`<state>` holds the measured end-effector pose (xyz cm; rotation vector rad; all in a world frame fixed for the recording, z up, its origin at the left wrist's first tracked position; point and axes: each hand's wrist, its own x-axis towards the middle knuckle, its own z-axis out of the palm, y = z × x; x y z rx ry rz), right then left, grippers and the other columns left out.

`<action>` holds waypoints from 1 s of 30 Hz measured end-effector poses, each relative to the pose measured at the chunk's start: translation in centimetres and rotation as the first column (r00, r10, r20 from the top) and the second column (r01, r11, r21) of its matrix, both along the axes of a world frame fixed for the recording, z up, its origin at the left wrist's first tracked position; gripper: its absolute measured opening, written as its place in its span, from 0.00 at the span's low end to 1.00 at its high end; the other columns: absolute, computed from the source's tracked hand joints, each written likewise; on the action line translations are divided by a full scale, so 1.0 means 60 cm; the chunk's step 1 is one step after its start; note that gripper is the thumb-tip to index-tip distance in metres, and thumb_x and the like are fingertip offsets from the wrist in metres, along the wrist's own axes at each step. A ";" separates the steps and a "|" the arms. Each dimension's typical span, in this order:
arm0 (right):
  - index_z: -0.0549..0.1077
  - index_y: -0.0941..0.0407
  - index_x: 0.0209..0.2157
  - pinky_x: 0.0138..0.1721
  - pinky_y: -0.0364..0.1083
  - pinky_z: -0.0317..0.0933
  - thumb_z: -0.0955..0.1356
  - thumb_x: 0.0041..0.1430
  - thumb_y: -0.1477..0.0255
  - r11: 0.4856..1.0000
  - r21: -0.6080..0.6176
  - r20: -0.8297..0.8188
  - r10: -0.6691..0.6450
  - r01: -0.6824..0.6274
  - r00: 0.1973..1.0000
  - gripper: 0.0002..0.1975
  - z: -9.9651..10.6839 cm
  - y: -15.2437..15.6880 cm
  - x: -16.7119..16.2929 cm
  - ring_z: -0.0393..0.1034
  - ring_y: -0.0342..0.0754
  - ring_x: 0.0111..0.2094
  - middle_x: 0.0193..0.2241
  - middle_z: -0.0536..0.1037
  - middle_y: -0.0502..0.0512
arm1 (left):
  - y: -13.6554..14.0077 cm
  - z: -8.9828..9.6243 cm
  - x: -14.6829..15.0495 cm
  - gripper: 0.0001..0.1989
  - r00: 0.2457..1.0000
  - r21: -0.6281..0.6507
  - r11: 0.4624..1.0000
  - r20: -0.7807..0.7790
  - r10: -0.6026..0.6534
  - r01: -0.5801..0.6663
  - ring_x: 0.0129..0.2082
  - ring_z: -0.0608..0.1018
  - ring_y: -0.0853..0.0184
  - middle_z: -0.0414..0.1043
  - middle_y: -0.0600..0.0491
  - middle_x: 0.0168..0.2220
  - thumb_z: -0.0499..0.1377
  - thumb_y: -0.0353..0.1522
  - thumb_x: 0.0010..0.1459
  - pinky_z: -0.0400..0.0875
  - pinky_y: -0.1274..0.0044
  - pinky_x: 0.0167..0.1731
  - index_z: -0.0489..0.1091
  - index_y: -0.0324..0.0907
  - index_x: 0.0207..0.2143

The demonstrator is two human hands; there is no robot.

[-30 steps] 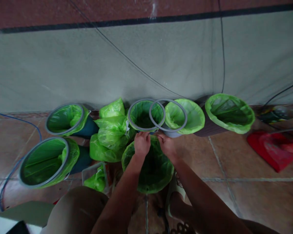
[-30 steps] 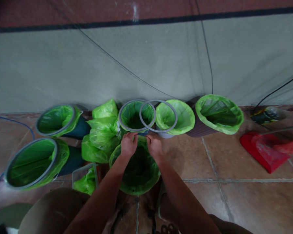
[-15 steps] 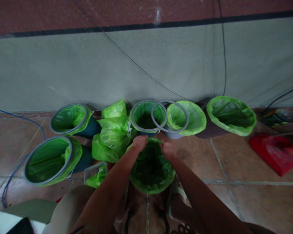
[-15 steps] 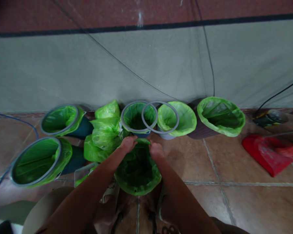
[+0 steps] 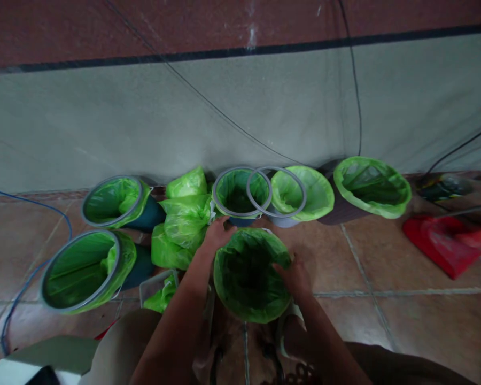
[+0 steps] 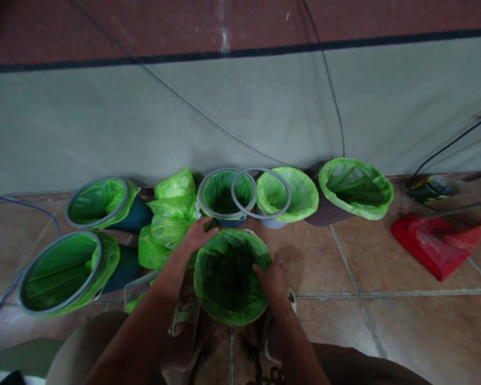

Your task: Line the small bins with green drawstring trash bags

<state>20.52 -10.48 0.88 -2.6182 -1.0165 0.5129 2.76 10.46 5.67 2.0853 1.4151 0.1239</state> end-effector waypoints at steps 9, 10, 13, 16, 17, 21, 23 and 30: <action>0.75 0.55 0.52 0.58 0.49 0.60 0.61 0.67 0.72 0.823 0.226 -0.006 0.537 -0.522 0.844 0.16 0.041 0.179 0.024 0.71 0.51 0.53 0.51 0.79 0.59 | -0.014 -0.041 0.029 0.21 0.994 -0.109 0.992 -0.094 0.058 -0.068 0.36 0.80 0.67 0.80 0.49 0.35 0.49 0.38 0.69 0.69 0.78 0.36 0.79 0.39 0.35; 0.76 0.55 0.51 0.56 0.49 0.60 0.61 0.68 0.71 0.821 0.184 -0.024 0.554 -0.541 0.832 0.16 0.033 0.184 0.023 0.72 0.51 0.52 0.49 0.79 0.59 | -0.019 -0.045 0.027 0.20 0.995 -0.111 0.992 -0.082 0.051 -0.060 0.36 0.80 0.67 0.81 0.49 0.35 0.50 0.38 0.68 0.69 0.78 0.37 0.79 0.40 0.34; 0.75 0.54 0.51 0.49 0.47 0.63 0.62 0.68 0.70 0.845 0.059 -0.088 0.535 -0.532 0.840 0.15 0.008 0.179 0.025 0.76 0.52 0.44 0.44 0.81 0.59 | -0.039 -0.059 0.017 0.13 0.998 -0.072 0.996 -0.015 0.057 -0.058 0.39 0.80 0.67 0.81 0.50 0.39 0.55 0.36 0.66 0.69 0.78 0.42 0.79 0.42 0.38; 0.75 0.55 0.52 0.46 0.45 0.63 0.62 0.69 0.70 0.837 0.004 -0.096 0.544 -0.547 0.833 0.15 -0.009 0.170 0.032 0.77 0.51 0.43 0.43 0.82 0.59 | -0.061 -0.072 0.006 0.10 0.997 0.016 0.997 0.014 0.076 -0.076 0.45 0.79 0.66 0.79 0.51 0.46 0.59 0.32 0.62 0.69 0.78 0.49 0.77 0.44 0.44; 0.74 0.56 0.52 0.46 0.45 0.63 0.62 0.69 0.69 0.830 -0.012 -0.092 0.555 -0.558 0.827 0.15 -0.013 0.170 0.034 0.76 0.52 0.44 0.43 0.82 0.61 | -0.067 -0.075 0.004 0.11 0.997 0.043 0.996 -0.004 0.074 -0.073 0.47 0.79 0.66 0.78 0.51 0.47 0.59 0.30 0.61 0.68 0.77 0.50 0.75 0.44 0.46; 0.73 0.60 0.53 0.46 0.46 0.62 0.60 0.70 0.68 0.802 -0.085 -0.112 0.582 -0.591 0.805 0.17 -0.022 0.174 0.041 0.75 0.53 0.46 0.44 0.81 0.64 | -0.082 -0.075 0.009 0.13 0.984 0.050 0.998 -0.175 0.042 -0.034 0.49 0.77 0.62 0.76 0.46 0.48 0.56 0.28 0.61 0.70 0.74 0.50 0.72 0.43 0.48; 0.72 0.60 0.53 0.46 0.45 0.62 0.60 0.71 0.68 0.818 -0.083 -0.125 0.558 -0.569 0.821 0.17 -0.024 0.172 0.046 0.75 0.53 0.47 0.45 0.80 0.64 | -0.083 -0.064 0.014 0.17 0.969 0.026 0.999 -0.247 0.028 -0.023 0.51 0.77 0.59 0.75 0.44 0.49 0.56 0.27 0.60 0.69 0.72 0.50 0.69 0.42 0.52; 0.75 0.65 0.47 0.37 0.47 0.62 0.57 0.71 0.68 0.968 0.004 -0.080 0.251 -0.252 0.965 0.20 -0.027 0.099 0.044 0.76 0.55 0.38 0.36 0.79 0.67 | -0.065 -0.011 -0.004 0.40 0.960 0.011 0.985 -0.220 0.170 -0.172 0.61 0.69 0.51 0.67 0.40 0.61 0.67 0.37 0.52 0.64 0.63 0.57 0.56 0.43 0.65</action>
